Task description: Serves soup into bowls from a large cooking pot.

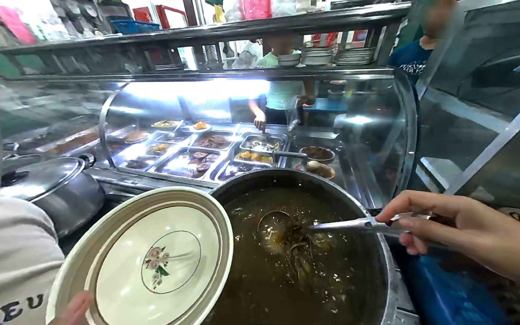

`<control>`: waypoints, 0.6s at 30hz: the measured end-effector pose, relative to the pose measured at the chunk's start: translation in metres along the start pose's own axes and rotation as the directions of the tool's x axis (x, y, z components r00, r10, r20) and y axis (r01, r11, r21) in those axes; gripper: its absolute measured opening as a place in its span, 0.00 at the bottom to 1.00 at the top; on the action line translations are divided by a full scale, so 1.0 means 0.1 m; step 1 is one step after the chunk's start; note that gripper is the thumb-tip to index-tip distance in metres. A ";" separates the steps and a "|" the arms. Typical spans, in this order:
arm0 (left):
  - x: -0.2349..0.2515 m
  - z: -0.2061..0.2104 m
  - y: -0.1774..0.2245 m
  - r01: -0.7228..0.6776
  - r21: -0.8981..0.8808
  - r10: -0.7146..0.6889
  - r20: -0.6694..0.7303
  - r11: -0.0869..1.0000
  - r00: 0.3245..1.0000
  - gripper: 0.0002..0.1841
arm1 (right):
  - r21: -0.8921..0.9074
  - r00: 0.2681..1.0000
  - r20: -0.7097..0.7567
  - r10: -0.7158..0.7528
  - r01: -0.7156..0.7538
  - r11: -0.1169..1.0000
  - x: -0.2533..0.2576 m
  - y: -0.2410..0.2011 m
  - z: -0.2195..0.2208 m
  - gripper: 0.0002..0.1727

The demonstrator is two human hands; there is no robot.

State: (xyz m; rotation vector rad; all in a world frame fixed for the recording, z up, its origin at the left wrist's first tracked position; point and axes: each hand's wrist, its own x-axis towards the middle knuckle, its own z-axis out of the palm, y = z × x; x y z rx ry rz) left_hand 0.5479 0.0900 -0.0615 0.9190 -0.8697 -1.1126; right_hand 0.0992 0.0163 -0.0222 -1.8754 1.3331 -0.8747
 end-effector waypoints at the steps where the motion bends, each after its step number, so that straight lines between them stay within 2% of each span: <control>1: 0.03 0.00 0.01 -0.003 0.037 0.003 0.002 0.999 1.000 0.17 | -0.113 0.994 0.008 -0.107 0.107 0.988 0.01 0.00 0.00 0.12; 3: 0.06 0.09 0.02 -0.028 0.041 0.029 -0.035 0.999 0.999 0.19 | -0.311 0.952 0.061 -0.300 0.304 0.901 0.04 -0.03 -0.03 0.13; 4: 0.07 0.12 0.02 -0.032 0.037 0.033 -0.040 0.999 0.999 0.18 | -0.415 0.911 0.103 -0.400 0.405 0.815 0.07 -0.06 -0.05 0.13; 6: 0.09 0.13 0.02 -0.038 0.027 0.038 -0.031 0.999 0.999 0.18 | -0.597 0.795 0.224 -0.563 0.569 0.566 0.11 -0.14 -0.08 0.15; 8: 0.10 0.11 0.01 -0.049 0.036 0.049 -0.007 0.998 0.999 0.20 | -0.695 0.706 0.380 -0.598 0.645 0.319 0.12 -0.27 -0.11 0.17; 12: 0.10 0.02 -0.02 -0.040 0.047 0.039 0.031 0.998 0.999 0.24 | -0.694 0.577 0.607 -0.546 0.720 -0.011 0.08 -0.38 -0.12 0.16; 13: 0.10 0.00 -0.03 -0.039 0.042 0.038 0.038 0.998 0.999 0.24 | -0.689 0.560 0.642 -0.524 0.721 -0.074 0.05 -0.38 -0.11 0.18; 15: 0.09 0.00 -0.03 -0.033 0.027 0.032 0.027 0.999 0.999 0.22 | -0.720 0.582 0.649 -0.491 0.678 -0.149 0.02 -0.34 -0.09 0.22; 18: 0.11 -0.05 -0.01 0.016 0.077 -0.021 0.061 0.997 0.998 0.17 | -0.779 0.638 0.596 -0.488 0.606 -0.160 0.09 -0.28 -0.11 0.14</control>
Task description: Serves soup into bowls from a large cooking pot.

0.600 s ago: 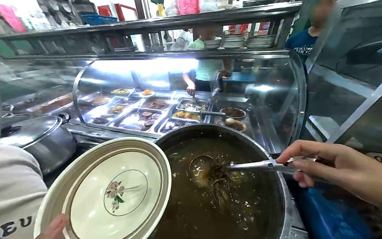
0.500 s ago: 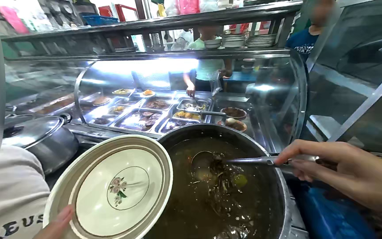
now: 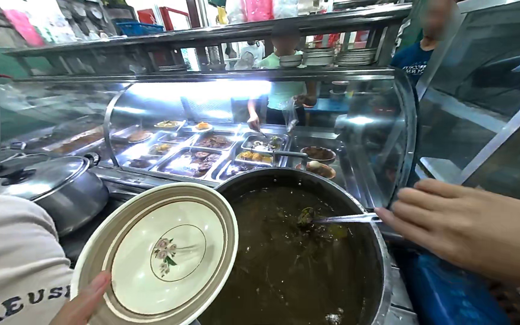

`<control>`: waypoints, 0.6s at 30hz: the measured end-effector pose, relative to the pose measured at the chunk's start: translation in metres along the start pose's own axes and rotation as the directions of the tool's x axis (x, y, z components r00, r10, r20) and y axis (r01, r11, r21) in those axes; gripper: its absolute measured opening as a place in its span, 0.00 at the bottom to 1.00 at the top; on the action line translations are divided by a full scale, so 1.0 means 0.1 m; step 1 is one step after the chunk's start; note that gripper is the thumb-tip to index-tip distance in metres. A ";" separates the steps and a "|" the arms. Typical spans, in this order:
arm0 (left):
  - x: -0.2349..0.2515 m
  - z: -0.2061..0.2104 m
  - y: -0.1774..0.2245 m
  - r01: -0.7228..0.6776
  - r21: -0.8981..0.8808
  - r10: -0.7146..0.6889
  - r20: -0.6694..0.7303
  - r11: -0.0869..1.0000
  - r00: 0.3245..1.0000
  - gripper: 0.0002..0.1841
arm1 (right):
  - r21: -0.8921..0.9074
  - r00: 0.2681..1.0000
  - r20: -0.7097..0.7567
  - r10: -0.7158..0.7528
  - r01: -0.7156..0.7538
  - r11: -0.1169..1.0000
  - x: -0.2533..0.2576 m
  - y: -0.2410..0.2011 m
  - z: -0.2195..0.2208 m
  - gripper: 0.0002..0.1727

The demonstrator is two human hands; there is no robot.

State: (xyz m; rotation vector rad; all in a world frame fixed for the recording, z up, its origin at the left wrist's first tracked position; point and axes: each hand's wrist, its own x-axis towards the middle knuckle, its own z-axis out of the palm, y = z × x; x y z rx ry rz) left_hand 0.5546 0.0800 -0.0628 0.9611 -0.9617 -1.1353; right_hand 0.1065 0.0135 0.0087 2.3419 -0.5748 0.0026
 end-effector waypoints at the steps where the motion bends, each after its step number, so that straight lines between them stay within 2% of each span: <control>1: 0.01 0.00 0.00 0.007 0.000 -0.007 0.001 1.000 1.000 0.16 | -0.019 1.000 -0.002 0.006 -0.006 1.000 0.00 0.04 0.03 0.12; 5: 0.00 0.03 -0.03 0.017 -0.035 -0.017 0.009 0.999 1.000 0.17 | -0.086 1.000 -0.014 -0.015 0.014 0.996 -0.04 0.15 0.14 0.11; 7: 0.01 0.07 -0.03 0.016 -0.011 -0.016 -0.041 1.000 0.999 0.12 | 0.011 1.000 -0.006 0.029 -0.029 1.000 -0.09 0.20 0.19 0.11; 9: 0.02 0.11 -0.01 0.017 0.018 -0.016 -0.082 1.000 0.996 0.10 | 0.198 0.977 0.038 0.208 -0.211 0.957 -0.12 0.24 0.21 0.15; 11: 0.02 0.11 -0.01 0.031 0.026 -0.029 -0.078 0.999 0.997 0.12 | 0.372 0.876 0.205 0.436 -0.482 0.793 -0.13 0.25 0.20 0.13; 13: 0.02 0.07 -0.02 0.043 0.012 -0.042 -0.029 0.999 0.999 0.15 | 0.458 0.669 0.461 0.583 -0.743 0.489 -0.09 0.27 0.14 0.08; 14: 0.02 0.07 -0.02 0.047 0.008 -0.047 -0.018 0.999 0.999 0.15 | 0.469 0.586 0.534 0.610 -0.805 0.363 -0.08 0.29 0.13 0.08; 15: 0.01 0.07 -0.03 0.047 0.000 -0.047 -0.012 0.999 0.999 0.15 | 0.482 0.542 0.565 0.622 -0.829 0.285 -0.08 0.29 0.13 0.08; 18: -0.01 0.12 -0.03 0.045 0.006 -0.045 -0.053 0.999 0.998 0.11 | 0.512 0.478 0.605 0.636 -0.846 0.149 -0.09 0.29 0.16 0.09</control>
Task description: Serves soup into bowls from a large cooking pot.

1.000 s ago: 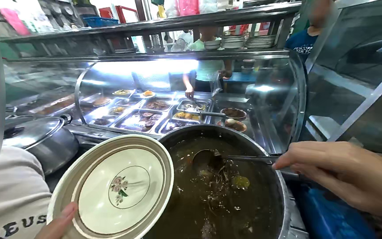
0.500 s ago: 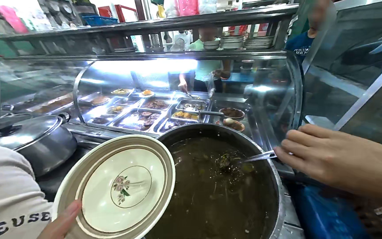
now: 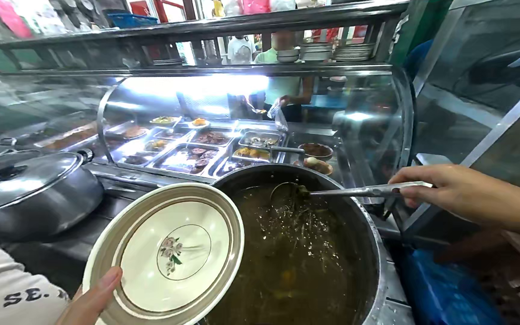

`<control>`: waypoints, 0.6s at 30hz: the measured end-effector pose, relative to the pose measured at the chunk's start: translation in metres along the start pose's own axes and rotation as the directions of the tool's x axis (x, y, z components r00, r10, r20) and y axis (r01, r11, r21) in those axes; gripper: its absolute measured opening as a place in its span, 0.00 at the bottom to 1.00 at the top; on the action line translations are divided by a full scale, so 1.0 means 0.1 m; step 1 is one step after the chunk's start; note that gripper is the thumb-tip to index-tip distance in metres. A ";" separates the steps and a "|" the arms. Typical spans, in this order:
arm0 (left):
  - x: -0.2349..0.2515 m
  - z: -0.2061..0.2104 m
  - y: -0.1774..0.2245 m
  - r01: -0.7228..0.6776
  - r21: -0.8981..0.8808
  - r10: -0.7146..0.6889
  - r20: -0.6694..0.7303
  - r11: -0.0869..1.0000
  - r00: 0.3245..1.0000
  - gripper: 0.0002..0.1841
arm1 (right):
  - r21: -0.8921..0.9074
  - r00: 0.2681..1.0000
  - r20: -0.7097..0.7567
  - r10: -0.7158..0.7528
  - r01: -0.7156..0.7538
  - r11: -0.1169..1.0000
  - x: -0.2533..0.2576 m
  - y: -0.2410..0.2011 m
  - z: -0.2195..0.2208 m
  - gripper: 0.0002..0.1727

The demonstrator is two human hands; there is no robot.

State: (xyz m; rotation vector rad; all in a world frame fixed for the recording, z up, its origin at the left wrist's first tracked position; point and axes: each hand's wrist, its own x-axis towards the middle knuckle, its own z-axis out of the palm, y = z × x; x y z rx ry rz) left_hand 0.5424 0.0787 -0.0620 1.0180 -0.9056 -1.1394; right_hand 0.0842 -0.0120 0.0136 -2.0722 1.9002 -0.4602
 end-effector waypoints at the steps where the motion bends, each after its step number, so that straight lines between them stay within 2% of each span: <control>1: -0.01 0.02 0.00 -0.003 0.002 0.003 -0.015 1.000 1.000 0.10 | 0.059 0.999 0.015 0.053 -0.053 0.997 0.00 0.00 0.02 0.09; 4: 0.00 0.00 -0.02 -0.009 0.007 0.009 -0.021 1.000 1.000 0.10 | 0.371 0.968 0.100 0.232 -0.252 0.894 0.01 0.01 0.13 0.10; 6: 0.01 0.00 -0.01 -0.001 0.013 0.002 -0.028 1.000 1.000 0.09 | 0.568 0.935 0.175 0.308 -0.351 0.745 0.00 0.00 0.22 0.11; 8: 0.03 -0.02 -0.01 0.002 0.017 -0.002 -0.002 1.000 1.000 0.11 | 0.683 0.897 0.250 0.366 -0.431 0.589 0.01 -0.04 0.28 0.11; 10: 0.05 -0.07 -0.02 -0.003 0.001 0.003 0.039 1.000 0.999 0.14 | 0.740 0.868 0.300 0.395 -0.473 0.478 0.01 -0.08 0.32 0.10; 12: 0.05 -0.03 -0.01 -0.013 0.006 0.013 0.016 1.000 1.000 0.11 | 0.782 0.861 0.318 0.397 -0.475 0.403 0.02 -0.12 0.35 0.12; 15: 0.08 -0.03 -0.02 -0.019 -0.008 0.019 0.016 1.000 1.000 0.11 | 0.837 0.878 0.309 0.364 -0.434 0.335 0.00 -0.22 0.38 0.14; 18: 0.12 -0.09 -0.05 -0.010 -0.017 0.011 0.048 1.000 0.999 0.14 | 0.857 0.902 0.310 0.300 -0.402 0.323 -0.03 -0.26 0.35 0.16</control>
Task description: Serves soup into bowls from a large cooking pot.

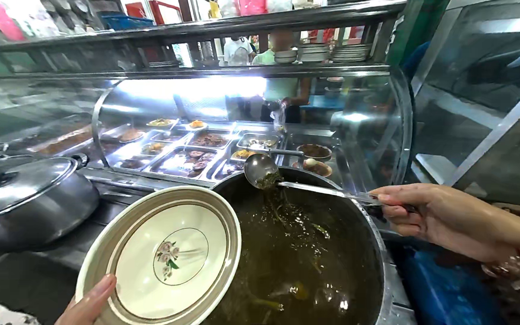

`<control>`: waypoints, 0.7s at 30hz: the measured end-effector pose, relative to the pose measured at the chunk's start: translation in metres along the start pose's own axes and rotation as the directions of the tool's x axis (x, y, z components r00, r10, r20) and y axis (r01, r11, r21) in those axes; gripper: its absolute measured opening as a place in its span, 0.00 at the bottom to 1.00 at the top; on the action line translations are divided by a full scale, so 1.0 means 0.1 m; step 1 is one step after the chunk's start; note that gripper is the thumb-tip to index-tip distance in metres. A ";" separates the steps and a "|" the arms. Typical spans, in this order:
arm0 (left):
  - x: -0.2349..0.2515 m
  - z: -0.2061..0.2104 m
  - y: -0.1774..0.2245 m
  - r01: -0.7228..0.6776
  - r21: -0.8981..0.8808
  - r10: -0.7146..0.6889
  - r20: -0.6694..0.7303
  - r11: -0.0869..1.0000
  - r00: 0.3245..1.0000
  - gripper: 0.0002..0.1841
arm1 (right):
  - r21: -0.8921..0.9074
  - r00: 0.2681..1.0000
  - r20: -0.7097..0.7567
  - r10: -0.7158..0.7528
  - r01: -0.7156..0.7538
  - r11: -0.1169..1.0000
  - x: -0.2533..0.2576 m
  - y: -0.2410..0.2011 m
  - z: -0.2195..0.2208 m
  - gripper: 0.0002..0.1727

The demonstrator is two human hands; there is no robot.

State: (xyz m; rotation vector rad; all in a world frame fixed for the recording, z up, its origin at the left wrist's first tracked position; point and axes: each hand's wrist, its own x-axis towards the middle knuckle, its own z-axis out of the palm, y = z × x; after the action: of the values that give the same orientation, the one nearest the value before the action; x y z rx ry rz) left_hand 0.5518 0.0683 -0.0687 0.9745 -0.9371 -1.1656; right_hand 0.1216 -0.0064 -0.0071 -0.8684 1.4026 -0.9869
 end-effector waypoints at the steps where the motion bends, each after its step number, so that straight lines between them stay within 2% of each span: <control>1: 0.01 -0.01 0.00 -0.001 0.004 0.001 0.002 1.000 1.000 0.14 | -0.018 1.000 0.022 -0.010 0.010 1.000 -0.02 -0.04 -0.01 0.16; 6: 0.07 0.00 0.05 -0.006 0.031 0.006 0.001 1.000 1.000 0.14 | -0.165 0.998 0.066 0.001 0.010 0.986 -0.12 -0.17 -0.07 0.14; 12: 0.12 0.01 0.04 -0.008 0.010 0.008 0.054 1.000 0.998 0.13 | -0.344 0.986 0.059 0.159 -0.129 0.930 -0.16 -0.26 -0.08 0.13; 18: 0.16 0.05 0.03 0.004 0.004 -0.004 0.068 1.000 0.998 0.14 | -0.656 0.970 0.057 0.235 -0.141 0.742 -0.07 -0.61 -0.13 0.14; 21: 0.19 0.09 0.05 0.029 0.016 -0.030 0.085 0.999 0.996 0.14 | -0.754 0.959 0.002 0.284 -0.185 0.630 -0.04 -0.83 -0.04 0.13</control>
State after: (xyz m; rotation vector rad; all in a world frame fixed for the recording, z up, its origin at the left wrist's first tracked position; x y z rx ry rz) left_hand 0.5477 0.0495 -0.0601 0.9591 -1.0032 -1.2353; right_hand 0.1151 -0.0337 0.0716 -1.2722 1.7887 -0.0916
